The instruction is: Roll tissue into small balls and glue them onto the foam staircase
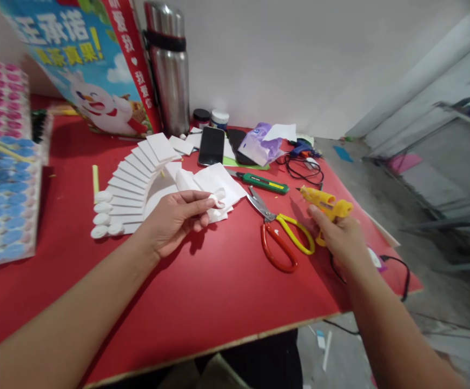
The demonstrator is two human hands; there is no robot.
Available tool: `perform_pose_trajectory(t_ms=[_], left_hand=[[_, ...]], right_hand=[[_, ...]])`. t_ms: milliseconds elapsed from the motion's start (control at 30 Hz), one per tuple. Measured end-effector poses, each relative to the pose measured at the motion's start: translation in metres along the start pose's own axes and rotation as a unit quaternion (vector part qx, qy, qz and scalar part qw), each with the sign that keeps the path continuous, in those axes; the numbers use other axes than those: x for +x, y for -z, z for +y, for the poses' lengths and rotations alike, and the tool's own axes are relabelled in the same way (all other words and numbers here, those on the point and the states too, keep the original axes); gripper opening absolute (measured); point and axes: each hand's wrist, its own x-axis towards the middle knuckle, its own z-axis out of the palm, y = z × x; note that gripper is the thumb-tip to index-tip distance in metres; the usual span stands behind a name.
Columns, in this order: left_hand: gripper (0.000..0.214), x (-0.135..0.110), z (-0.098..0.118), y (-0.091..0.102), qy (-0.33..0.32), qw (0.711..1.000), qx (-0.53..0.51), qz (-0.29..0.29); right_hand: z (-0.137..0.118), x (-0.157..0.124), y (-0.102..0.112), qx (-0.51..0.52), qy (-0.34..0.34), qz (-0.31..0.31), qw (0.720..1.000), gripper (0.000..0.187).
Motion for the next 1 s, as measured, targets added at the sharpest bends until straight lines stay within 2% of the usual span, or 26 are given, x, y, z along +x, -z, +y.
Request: perform_pose_trajectory(t_ms=[133, 367, 533, 833, 933, 1000], left_hand=[[0.022, 0.0, -0.002, 0.002, 0.005, 1.0, 0.0, -0.005], [0.022, -0.001, -0.002, 0.002, 0.016, 1.0, -0.005, -0.02], [0.025, 0.001, -0.002, 0.001, 0.014, 1.0, -0.006, -0.018], [0.024, 0.0, -0.004, 0.002, 0.015, 1.0, -0.005, -0.02], [0.025, 0.0, -0.002, 0.001, 0.017, 1.0, -0.003, -0.015], [0.024, 0.0, -0.002, 0.0, 0.017, 1.0, 0.002, -0.018]], right_hand=[[-0.003, 0.003, -0.008, -0.055, -0.026, 0.03, 0.998, 0.046], [-0.007, 0.0, -0.001, -0.111, -0.025, 0.009, 0.993, 0.046], [-0.009, -0.008, -0.003, -0.176, -0.033, 0.044, 0.983, 0.041], [-0.018, -0.041, -0.026, -0.074, -0.019, 0.056, 0.996, 0.044], [-0.016, -0.04, -0.024, -0.029, -0.053, 0.044, 0.997, 0.044], [-0.014, -0.036, -0.018, -0.047, -0.063, 0.038, 0.996, 0.043]])
